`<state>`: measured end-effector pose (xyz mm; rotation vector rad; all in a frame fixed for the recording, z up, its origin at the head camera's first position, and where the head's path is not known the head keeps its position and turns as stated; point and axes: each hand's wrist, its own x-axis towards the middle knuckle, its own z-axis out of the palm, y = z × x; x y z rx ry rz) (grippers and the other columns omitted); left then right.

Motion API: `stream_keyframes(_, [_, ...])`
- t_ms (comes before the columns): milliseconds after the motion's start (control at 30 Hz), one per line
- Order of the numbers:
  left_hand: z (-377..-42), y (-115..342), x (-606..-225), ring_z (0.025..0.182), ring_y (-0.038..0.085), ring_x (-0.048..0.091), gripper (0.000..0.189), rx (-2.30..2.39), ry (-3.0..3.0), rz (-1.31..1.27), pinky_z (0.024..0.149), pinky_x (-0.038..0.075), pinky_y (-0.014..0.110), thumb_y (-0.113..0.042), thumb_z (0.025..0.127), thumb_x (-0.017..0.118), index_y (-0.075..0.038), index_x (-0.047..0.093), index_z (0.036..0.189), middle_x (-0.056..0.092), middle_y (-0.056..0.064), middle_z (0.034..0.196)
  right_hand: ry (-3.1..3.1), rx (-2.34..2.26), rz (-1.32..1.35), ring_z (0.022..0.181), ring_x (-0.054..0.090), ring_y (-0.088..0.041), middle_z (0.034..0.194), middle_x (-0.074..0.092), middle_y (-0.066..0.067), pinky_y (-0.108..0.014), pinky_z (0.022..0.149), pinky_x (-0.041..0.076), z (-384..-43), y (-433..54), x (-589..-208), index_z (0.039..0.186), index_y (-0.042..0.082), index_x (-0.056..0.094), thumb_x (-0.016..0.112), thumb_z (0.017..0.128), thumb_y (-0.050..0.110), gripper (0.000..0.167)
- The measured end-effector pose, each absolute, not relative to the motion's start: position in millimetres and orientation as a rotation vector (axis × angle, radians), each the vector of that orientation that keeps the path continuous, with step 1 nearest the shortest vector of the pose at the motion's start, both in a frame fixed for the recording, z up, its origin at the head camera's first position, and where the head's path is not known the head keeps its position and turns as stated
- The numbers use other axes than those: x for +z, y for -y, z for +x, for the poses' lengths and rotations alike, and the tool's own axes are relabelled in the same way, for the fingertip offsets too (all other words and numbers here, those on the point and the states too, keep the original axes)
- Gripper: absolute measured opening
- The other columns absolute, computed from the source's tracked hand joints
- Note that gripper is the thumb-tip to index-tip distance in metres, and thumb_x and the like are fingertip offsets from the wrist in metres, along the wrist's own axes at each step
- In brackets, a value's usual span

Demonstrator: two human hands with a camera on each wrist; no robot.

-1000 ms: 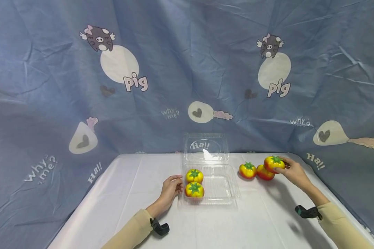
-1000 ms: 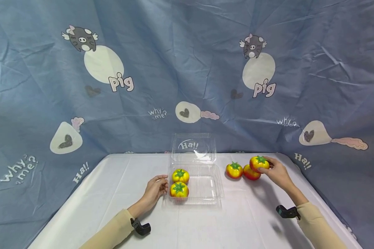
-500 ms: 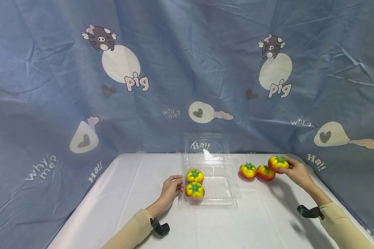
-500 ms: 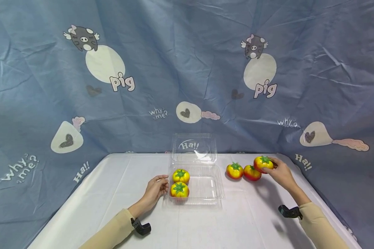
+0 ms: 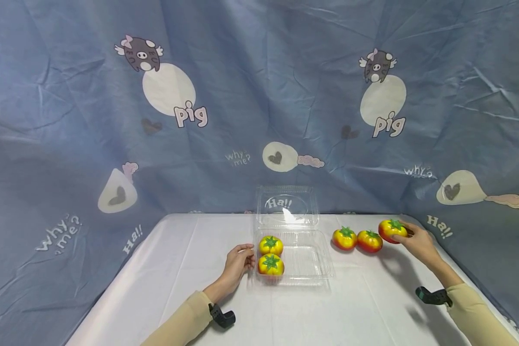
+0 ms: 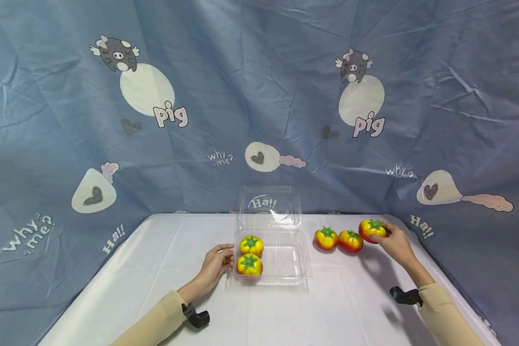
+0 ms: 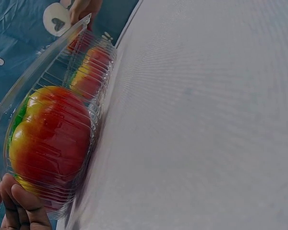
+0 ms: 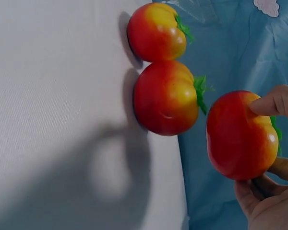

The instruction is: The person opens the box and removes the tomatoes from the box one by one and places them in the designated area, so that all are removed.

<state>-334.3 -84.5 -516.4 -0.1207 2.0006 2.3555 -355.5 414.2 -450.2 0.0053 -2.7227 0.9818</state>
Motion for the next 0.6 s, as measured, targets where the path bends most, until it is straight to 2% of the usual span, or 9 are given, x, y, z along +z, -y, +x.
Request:
stream_keyframes(200, [-335,84,-518,0.063,0.012,0.051,0.035,2.354,-2.018,-0.109,0.056,0.046,0.024,-0.008,0.09,0.052,0.009,0.048,0.121,0.055,0.004,0.075,2.732,0.972,-0.008,0.114,0.051,-0.05,0.13,0.047,-0.04,-0.054,0.09,0.047,-356,-419,-456,0.135,-0.015,0.042,0.064,0.089,0.034,0.071])
stream_keyframes(600, [-333,83,-517,0.06,0.012,0.051,0.032,2.388,-2.008,-0.137,0.054,0.045,0.024,-0.006,0.088,0.053,0.008,0.051,0.117,0.055,0.003,0.072,2.737,0.966,-0.045,0.113,0.05,-0.052,0.128,0.047,-0.042,-0.057,0.09,0.044,-358,-426,-467,0.132,-0.017,0.043,0.065,0.088,0.031,0.069])
